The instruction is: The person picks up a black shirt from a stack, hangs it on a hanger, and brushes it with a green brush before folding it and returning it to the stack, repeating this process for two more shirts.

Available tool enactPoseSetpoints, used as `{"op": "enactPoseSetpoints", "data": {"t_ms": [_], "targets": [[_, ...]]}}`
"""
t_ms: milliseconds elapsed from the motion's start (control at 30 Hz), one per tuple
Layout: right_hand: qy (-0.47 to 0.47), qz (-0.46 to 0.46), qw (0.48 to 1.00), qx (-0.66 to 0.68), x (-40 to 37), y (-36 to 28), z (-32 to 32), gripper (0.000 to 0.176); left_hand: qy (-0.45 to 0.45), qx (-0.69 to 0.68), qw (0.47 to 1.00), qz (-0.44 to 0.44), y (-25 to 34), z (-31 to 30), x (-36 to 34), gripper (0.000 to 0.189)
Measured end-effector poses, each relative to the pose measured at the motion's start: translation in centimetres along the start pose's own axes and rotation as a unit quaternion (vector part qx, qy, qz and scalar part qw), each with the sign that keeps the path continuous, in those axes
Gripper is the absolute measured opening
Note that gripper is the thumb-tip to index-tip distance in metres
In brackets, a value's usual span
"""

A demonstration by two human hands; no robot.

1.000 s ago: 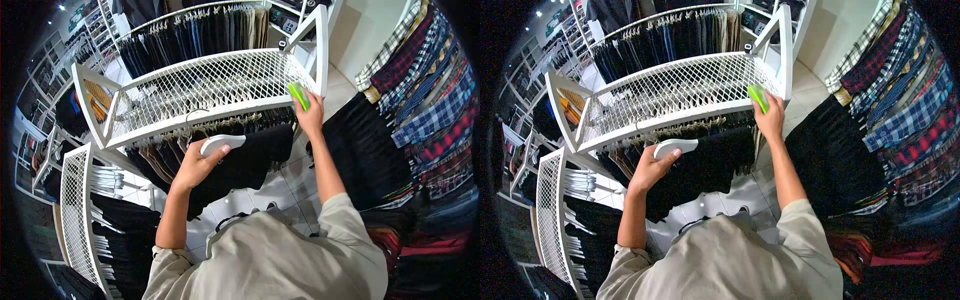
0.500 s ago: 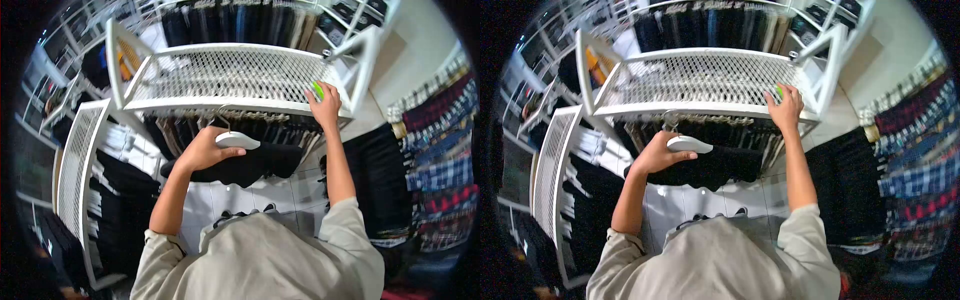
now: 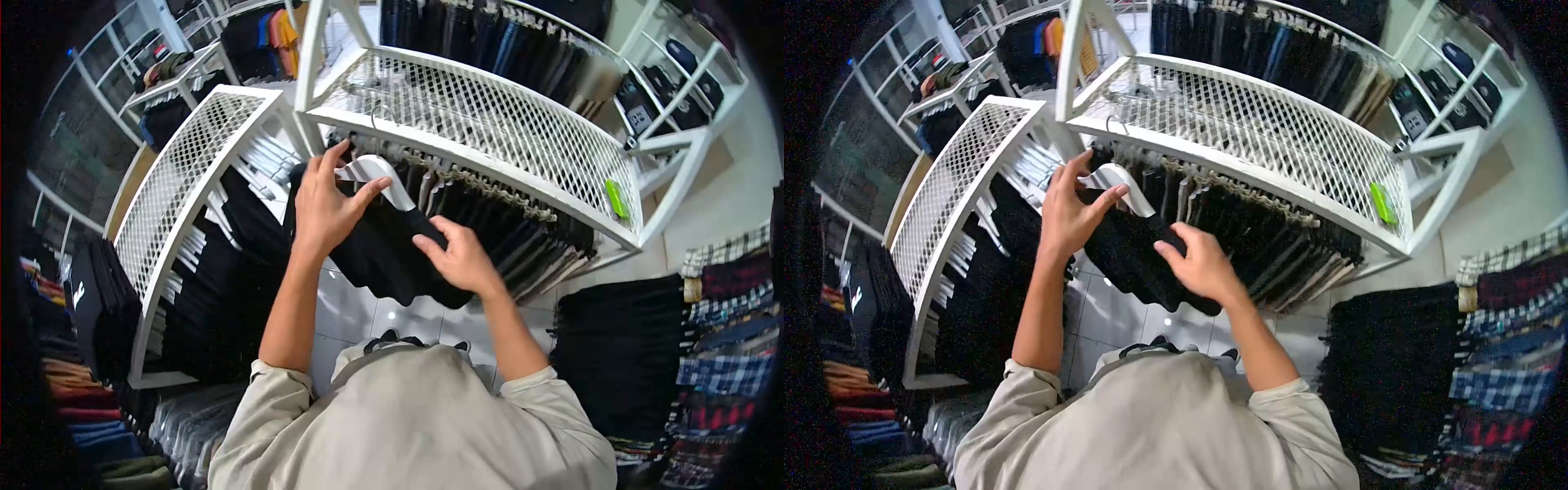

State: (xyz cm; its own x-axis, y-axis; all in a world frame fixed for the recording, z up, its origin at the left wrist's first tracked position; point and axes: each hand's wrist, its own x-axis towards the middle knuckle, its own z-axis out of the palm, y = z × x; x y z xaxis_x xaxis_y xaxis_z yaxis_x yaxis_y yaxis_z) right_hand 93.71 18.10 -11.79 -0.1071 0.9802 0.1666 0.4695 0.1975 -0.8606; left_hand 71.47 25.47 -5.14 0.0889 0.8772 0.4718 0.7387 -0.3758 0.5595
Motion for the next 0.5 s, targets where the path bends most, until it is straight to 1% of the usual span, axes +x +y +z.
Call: {"op": "enactPoseSetpoints", "data": {"t_ms": [33,67,100,133,167,200,267,300,333,400,433,467,500], "targets": [[0.032,-0.016,0.999,-0.015,0.0,-0.9,2.1,0.039,-0.044,-0.077,0.993,-0.075,-0.9,0.0,-0.5,0.090],[0.064,-0.031,0.997,-0.029,0.1,-1.8,4.3,0.040,-0.065,-0.108,0.986,-0.106,-2.0,0.3,-0.9,0.100],[0.063,-0.019,0.997,-0.048,0.3,-1.5,6.4,0.041,-0.037,-0.103,0.989,-0.097,-2.6,0.5,-1.5,0.104],[0.040,-0.022,0.999,-0.012,0.6,-2.7,7.5,0.042,-0.008,-0.097,0.991,-0.087,-3.2,0.7,-2.0,0.108],[0.065,-0.038,0.997,-0.021,0.9,-2.4,9.4,0.041,0.012,-0.074,0.994,-0.083,-4.2,0.9,-2.2,0.107],[0.091,-0.054,0.994,-0.031,1.2,-2.8,10.6,0.041,0.015,-0.104,0.990,-0.098,-4.8,0.7,-2.4,0.098],[0.004,-0.017,0.999,0.046,1.3,-3.5,11.6,0.041,0.025,-0.159,0.978,-0.132,-6.1,-0.3,-2.5,0.085],[-0.053,0.024,0.990,0.131,1.5,-4.5,11.4,0.038,0.041,-0.142,0.982,-0.121,-6.3,-1.1,-2.4,0.075],[-0.068,0.028,0.985,0.156,1.9,-4.1,11.6,0.035,0.049,-0.114,0.984,-0.126,-6.7,-2.0,-2.4,0.059],[-0.023,-0.043,0.994,0.093,2.9,-3.3,11.3,0.032,0.019,-0.079,0.988,-0.134,-6.2,-4.5,-2.6,0.047],[0.002,-0.059,0.995,0.082,3.3,-3.8,10.6,0.032,0.024,-0.043,0.991,-0.127,-6.3,-5.3,-2.6,0.038],[0.020,-0.045,0.998,0.043,3.6,-4.4,9.6,0.031,0.023,-0.063,0.989,-0.133,-6.0,-6.2,-2.7,0.037],[0.077,-0.106,0.991,-0.016,4.3,-3.6,9.2,0.033,0.003,-0.074,0.988,-0.136,-5.8,-7.2,-2.5,0.035]]}}
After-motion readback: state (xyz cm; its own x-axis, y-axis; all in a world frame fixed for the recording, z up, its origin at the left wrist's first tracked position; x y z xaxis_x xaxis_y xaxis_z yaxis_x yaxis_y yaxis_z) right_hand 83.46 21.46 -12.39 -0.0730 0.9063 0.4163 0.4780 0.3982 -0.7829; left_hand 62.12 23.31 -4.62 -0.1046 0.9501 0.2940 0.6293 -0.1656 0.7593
